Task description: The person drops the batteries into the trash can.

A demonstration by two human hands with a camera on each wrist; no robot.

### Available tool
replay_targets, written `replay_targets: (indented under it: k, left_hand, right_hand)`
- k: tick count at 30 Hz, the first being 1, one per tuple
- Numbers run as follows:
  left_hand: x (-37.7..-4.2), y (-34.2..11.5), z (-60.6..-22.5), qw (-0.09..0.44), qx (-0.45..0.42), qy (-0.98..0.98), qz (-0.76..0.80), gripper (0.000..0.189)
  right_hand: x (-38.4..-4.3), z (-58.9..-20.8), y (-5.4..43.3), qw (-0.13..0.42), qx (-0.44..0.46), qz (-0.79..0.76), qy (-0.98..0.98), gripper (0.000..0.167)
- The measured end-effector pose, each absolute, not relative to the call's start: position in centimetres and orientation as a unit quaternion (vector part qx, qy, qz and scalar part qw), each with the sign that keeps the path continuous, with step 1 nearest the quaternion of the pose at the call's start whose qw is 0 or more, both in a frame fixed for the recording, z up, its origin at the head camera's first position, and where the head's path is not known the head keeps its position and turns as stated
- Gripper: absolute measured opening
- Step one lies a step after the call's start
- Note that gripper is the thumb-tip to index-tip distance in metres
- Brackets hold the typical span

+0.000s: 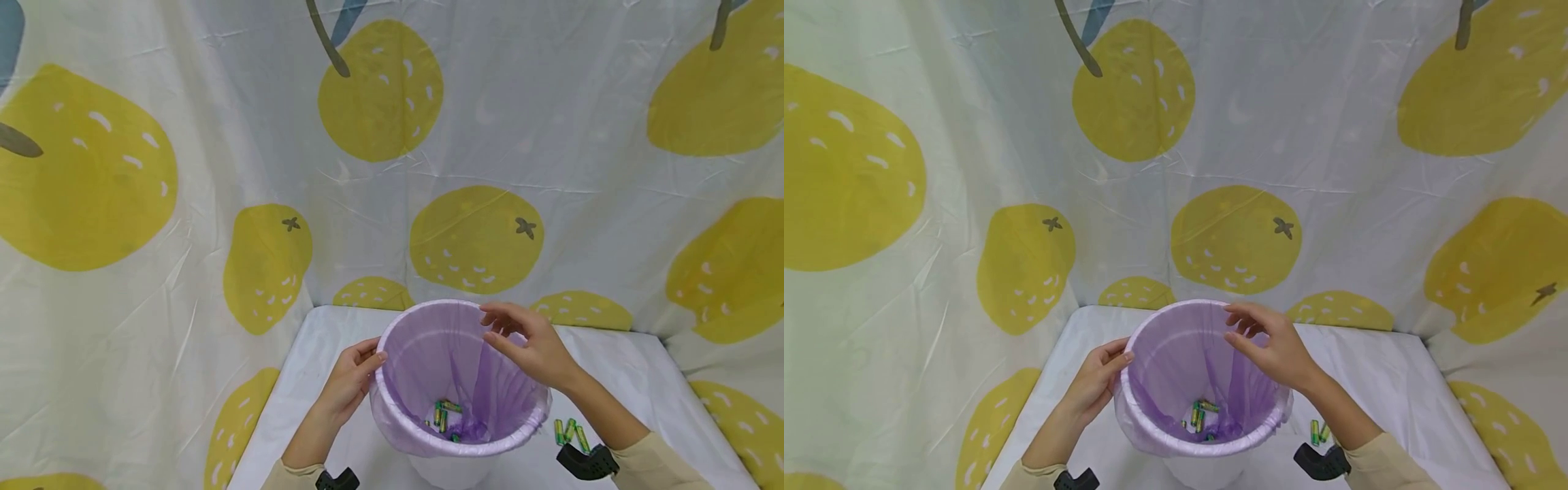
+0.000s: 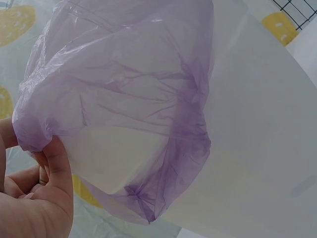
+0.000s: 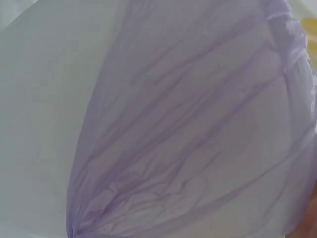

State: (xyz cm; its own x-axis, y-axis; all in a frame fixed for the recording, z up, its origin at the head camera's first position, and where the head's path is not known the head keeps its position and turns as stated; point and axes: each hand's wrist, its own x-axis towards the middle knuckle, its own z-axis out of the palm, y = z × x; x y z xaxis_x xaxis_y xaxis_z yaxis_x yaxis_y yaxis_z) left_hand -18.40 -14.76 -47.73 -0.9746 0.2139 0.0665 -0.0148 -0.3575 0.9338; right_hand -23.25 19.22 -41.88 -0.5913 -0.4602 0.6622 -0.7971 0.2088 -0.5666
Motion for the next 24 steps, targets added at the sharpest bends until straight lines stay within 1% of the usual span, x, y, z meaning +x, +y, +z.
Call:
replay_targets:
  k: [5, 17, 24]
  left_hand:
    - [-18.4, -14.7, -47.8, 0.072, 0.086, 0.562, 0.820, 0.046]
    - [-18.3, -14.7, -47.8, 0.069, 0.096, 0.566, 0.816, 0.046]
    - [-18.3, -14.8, -47.9, 0.070, 0.099, 0.567, 0.815, 0.046]
  right_hand:
    - [-23.0, -42.1, 20.0, 0.172, 0.413, 0.472, -0.760, 0.048]
    - [-22.5, -42.7, 21.7, 0.186, 0.397, 0.472, -0.765, 0.040]
    - [-22.0, -43.7, 22.8, 0.190, 0.375, 0.485, -0.767, 0.040]
